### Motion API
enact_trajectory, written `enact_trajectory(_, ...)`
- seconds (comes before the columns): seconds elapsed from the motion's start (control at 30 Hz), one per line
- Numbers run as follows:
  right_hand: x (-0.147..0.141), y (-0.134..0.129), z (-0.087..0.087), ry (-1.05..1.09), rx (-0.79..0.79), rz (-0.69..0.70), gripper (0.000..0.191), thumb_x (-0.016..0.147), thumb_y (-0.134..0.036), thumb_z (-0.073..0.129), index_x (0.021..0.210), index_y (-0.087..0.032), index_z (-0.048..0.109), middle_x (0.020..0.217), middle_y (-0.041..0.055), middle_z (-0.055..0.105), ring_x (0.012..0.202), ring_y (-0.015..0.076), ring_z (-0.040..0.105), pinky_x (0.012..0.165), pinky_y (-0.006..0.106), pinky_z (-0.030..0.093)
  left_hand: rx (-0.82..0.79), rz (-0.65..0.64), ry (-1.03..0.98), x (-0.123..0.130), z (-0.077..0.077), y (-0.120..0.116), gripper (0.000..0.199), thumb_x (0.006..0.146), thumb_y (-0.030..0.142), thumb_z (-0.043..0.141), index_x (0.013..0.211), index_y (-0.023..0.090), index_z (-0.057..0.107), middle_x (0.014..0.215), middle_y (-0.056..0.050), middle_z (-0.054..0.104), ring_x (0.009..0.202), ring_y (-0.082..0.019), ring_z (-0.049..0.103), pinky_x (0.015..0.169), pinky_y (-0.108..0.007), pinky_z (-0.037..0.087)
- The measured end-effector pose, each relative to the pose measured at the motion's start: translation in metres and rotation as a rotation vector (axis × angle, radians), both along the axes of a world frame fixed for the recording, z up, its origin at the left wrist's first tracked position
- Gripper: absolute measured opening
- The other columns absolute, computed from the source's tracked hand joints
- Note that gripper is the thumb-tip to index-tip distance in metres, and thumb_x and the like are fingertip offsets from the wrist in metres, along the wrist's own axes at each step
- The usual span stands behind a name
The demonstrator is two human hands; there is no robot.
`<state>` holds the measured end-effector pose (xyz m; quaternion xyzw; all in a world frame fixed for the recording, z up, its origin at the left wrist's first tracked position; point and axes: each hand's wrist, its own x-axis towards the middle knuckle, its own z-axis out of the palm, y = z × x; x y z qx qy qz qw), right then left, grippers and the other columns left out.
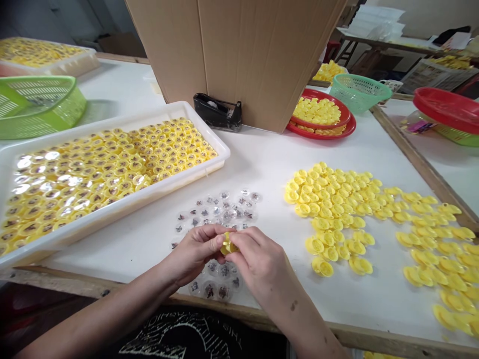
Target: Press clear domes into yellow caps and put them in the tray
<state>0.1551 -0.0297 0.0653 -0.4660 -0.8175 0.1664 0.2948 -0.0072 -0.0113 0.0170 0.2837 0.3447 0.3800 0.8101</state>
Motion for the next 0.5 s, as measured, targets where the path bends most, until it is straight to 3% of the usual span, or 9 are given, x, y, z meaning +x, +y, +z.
enact_trajectory(0.13, -0.007, 0.001, -0.012, 0.016, 0.001, -0.021, 0.015, 0.084, -0.013, 0.055, 0.095, -0.021, 0.059, 0.086, 0.0053, 0.062, 0.079, 0.0168, 0.063, 0.070, 0.028, 0.054, 0.092, -0.052, 0.100, -0.007, 0.000, 0.000, 0.035, 0.079, 0.041, 0.063, 0.102, 0.016, 0.069, 0.082, -0.007, 0.064, 0.073, -0.014, 0.057, 0.069, -0.027, 0.047)
enact_trajectory(0.2, -0.012, 0.001, -0.018, 0.031, 0.026, -0.050, 0.016, 0.085, -0.012, 0.052, 0.096, -0.022, 0.058, 0.086, 0.0056, 0.061, 0.080, 0.0173, 0.063, 0.070, 0.029, 0.054, 0.209, -0.030, 0.216, -0.010, 0.001, 0.000, 0.036, 0.076, 0.039, 0.067, 0.105, 0.019, 0.068, 0.091, -0.008, 0.063, 0.083, -0.017, 0.056, 0.077, -0.030, 0.046)
enact_trajectory(0.33, -0.013, 0.003, -0.031, 0.131, 0.049, -0.078, 0.021, 0.083, -0.012, 0.052, 0.100, -0.024, 0.057, 0.086, 0.0051, 0.061, 0.076, 0.0175, 0.063, 0.067, 0.028, 0.055, 0.376, -0.011, 0.375, -0.013, 0.006, 0.002, 0.026, 0.076, 0.030, 0.067, 0.097, 0.016, 0.068, 0.087, -0.008, 0.064, 0.082, -0.019, 0.057, 0.074, -0.029, 0.045)
enact_trajectory(0.43, -0.005, 0.010, -0.042, 0.316, -0.139, -0.086, 0.026, 0.082, -0.022, 0.058, 0.108, -0.024, 0.055, 0.095, 0.0066, 0.062, 0.079, 0.0180, 0.064, 0.068, 0.026, 0.056, 0.395, 0.028, 0.529, -0.016, 0.013, 0.006, 0.022, 0.076, 0.023, 0.064, 0.095, 0.013, 0.064, 0.085, -0.008, 0.066, 0.077, -0.018, 0.059, 0.068, -0.027, 0.045)
enact_trajectory(0.5, 0.000, 0.015, -0.050, 0.421, -0.346, -0.055, 0.027, 0.084, -0.027, 0.057, 0.111, -0.023, 0.055, 0.099, 0.0072, 0.064, 0.083, 0.0189, 0.066, 0.070, 0.024, 0.057, 0.439, 0.041, 0.680, -0.017, 0.019, 0.007, 0.023, 0.071, 0.019, 0.065, 0.093, 0.014, 0.064, 0.085, -0.006, 0.068, 0.075, -0.017, 0.060, 0.065, -0.025, 0.044)
